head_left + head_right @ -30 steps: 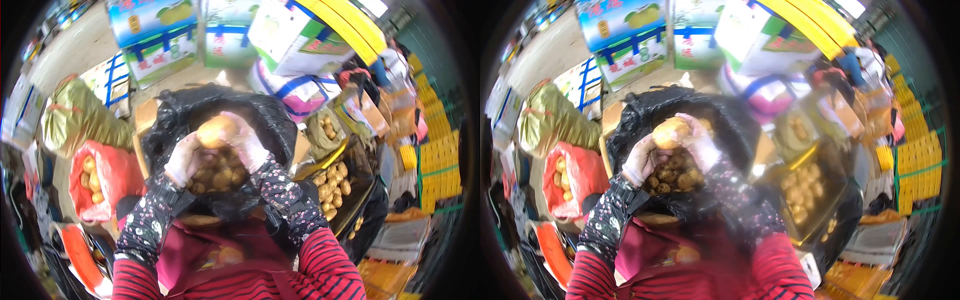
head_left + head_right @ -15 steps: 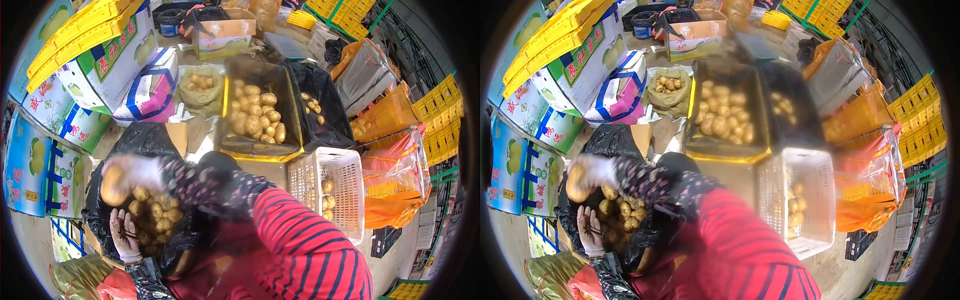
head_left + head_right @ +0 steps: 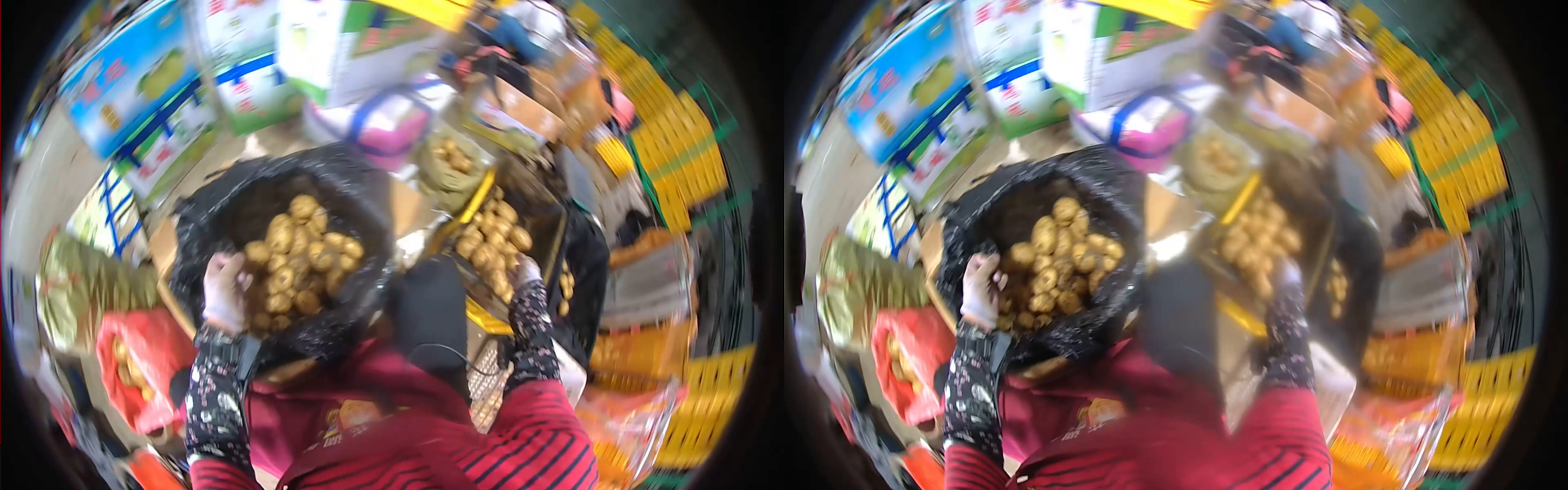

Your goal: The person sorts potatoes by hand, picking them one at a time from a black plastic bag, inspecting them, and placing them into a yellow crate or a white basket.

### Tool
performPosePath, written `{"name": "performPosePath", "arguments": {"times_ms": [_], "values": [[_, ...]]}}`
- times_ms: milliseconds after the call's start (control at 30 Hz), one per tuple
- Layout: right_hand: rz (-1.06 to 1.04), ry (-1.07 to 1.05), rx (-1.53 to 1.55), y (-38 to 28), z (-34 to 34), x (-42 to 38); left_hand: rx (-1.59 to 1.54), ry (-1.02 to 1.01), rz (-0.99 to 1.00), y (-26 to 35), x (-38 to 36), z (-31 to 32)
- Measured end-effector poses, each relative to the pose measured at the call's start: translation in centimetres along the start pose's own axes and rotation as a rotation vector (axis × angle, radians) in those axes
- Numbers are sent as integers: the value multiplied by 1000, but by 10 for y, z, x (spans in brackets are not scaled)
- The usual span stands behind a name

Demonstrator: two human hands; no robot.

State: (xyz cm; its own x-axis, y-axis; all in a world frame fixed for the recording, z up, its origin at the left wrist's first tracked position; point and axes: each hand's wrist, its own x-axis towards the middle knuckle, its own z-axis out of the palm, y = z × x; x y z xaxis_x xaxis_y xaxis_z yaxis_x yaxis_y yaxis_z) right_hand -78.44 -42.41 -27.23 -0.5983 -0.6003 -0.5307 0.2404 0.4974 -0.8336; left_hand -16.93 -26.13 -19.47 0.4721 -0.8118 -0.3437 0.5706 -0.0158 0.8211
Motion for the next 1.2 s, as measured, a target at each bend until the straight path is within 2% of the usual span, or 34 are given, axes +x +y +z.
{"name": "performPosePath", "arguments": {"times_ms": [67,133,167,200,233,267,300,333,367,467,500,533,567,700,867,967,1033,1133,1200], "values": [[-273,-281,-149,-30,27,5,-37,18,35,4,4,-4],[-451,-532,-70,-69,87,-47,-30,-64,65,-5,15,-21],[-488,-606,-302,-96,123,-107,17,-24,26,3,12,-15],[-573,-760,-334,-109,152,-159,63,12,-18,14,3,-2],[-622,-1042,-326,-112,179,-173,83,-14,-63,24,-6,9],[-504,-1225,-375,-111,212,-198,33,-38,-70,23,-3,5],[-415,-1419,-394,-90,248,-180,-17,-64,-76,23,0,0],[3,-1602,-325,-75,280,-200,-67,-92,-81,23,4,-4],[268,-1539,-376,-30,320,-182,-64,-51,-83,25,6,-5],[574,-907,-725,46,386,-265,-247,-96,-128,18,21,-25],[583,-825,-694,99,417,-234,-255,-61,-129,22,18,-22],[386,-939,-472,149,435,-211,-224,-4,-163,31,16,-16],[371,-800,-414,163,457,-219,-233,-20,-146,32,16,-17],[248,-606,-188,204,504,-213,-281,-32,-122,40,11,-15],[124,-567,-45,233,521,-186,-286,1,-170,46,15,-10],[25,-667,39,257,525,-149,-290,-21,-169,50,20,-7],[22,-748,87,247,513,-154,-307,-43,-162,45,23,-7],[378,-633,127,199,475,-190,-235,-30,-166,46,18,-1],[389,-870,24,169,452,-208,-213,-25,-157,42,17,0]]}}
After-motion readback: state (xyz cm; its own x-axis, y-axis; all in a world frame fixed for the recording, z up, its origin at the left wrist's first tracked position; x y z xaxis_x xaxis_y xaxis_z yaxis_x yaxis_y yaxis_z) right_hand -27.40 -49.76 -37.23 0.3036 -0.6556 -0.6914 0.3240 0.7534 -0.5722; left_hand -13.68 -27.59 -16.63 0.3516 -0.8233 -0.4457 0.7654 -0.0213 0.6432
